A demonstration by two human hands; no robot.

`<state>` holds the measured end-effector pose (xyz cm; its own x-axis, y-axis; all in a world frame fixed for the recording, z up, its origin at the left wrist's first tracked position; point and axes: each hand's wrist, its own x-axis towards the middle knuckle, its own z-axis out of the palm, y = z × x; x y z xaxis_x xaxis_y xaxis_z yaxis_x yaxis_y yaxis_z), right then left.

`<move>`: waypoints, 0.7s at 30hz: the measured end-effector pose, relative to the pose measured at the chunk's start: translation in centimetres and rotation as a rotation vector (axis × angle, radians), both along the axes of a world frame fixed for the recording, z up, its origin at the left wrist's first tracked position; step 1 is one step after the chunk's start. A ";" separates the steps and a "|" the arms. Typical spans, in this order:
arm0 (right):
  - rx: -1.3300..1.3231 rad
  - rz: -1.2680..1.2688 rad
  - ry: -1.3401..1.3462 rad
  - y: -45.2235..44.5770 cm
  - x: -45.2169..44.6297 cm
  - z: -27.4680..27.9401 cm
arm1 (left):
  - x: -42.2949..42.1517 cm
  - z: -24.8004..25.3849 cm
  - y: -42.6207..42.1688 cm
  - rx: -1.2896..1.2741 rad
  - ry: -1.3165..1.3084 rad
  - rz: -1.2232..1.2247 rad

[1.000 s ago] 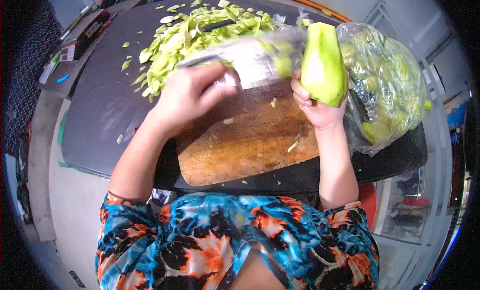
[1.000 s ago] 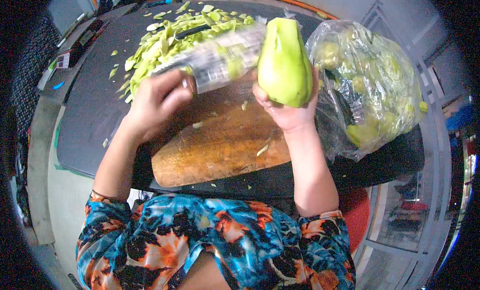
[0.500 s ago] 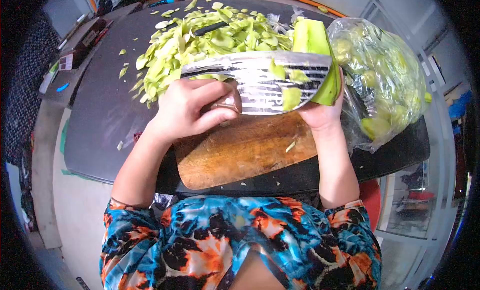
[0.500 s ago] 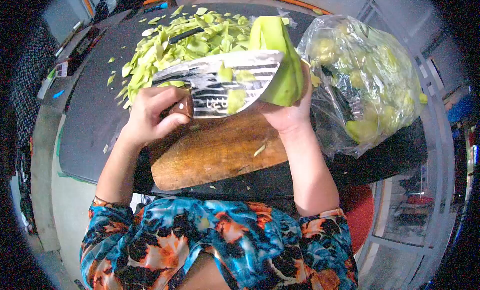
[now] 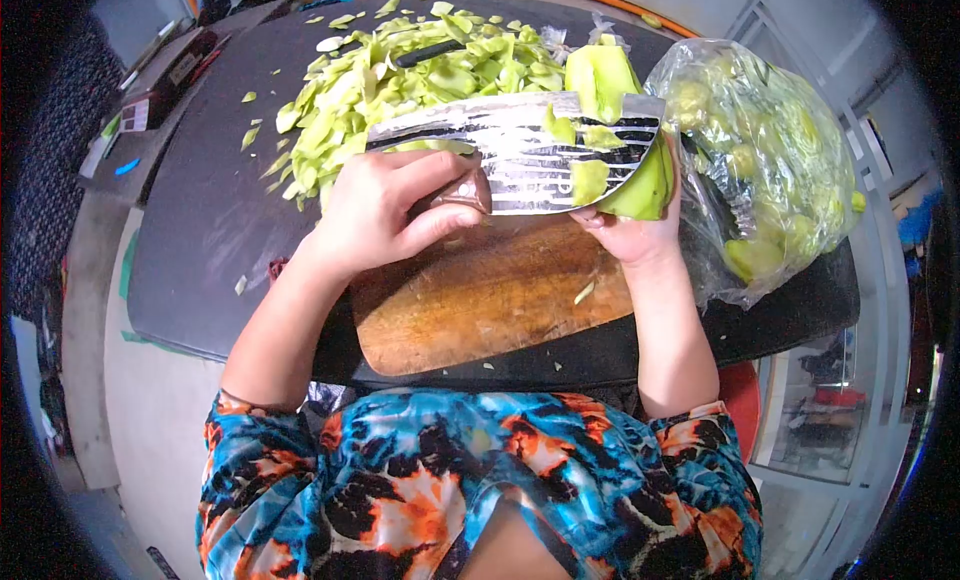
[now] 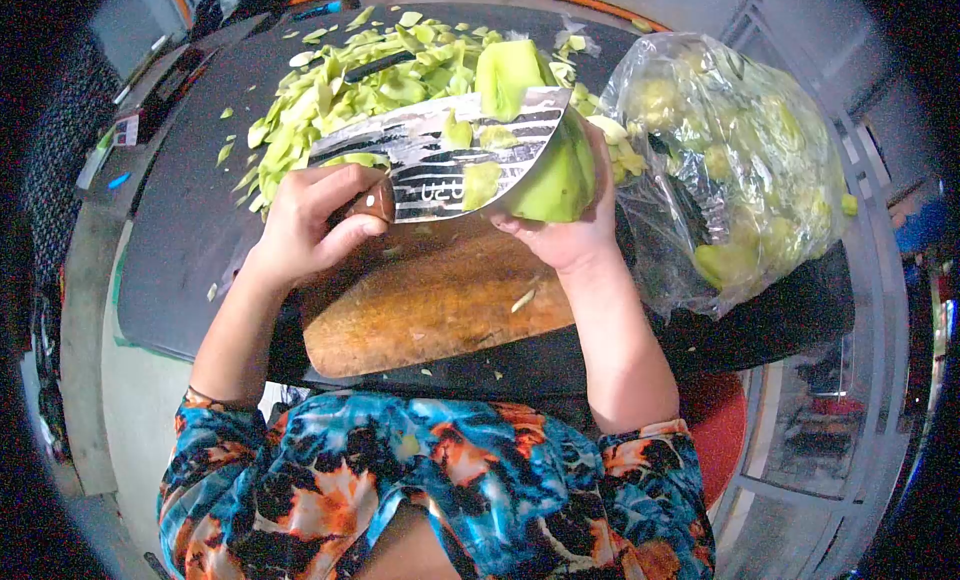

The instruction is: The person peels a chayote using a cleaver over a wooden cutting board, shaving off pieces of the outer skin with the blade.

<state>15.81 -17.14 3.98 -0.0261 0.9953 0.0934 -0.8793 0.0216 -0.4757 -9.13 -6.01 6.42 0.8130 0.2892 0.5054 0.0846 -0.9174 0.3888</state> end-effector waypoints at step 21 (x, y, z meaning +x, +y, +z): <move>-0.145 0.094 0.111 0.5 -1.8 -0.3 | 0.8 -1.0 0.1 0.059 -0.101 -0.020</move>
<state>14.00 -16.65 3.72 -0.1173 0.9922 -0.0431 -0.9214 -0.1250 -0.3679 -8.38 -5.91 5.37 0.7627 0.2406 0.6003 0.0292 -0.9401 0.3397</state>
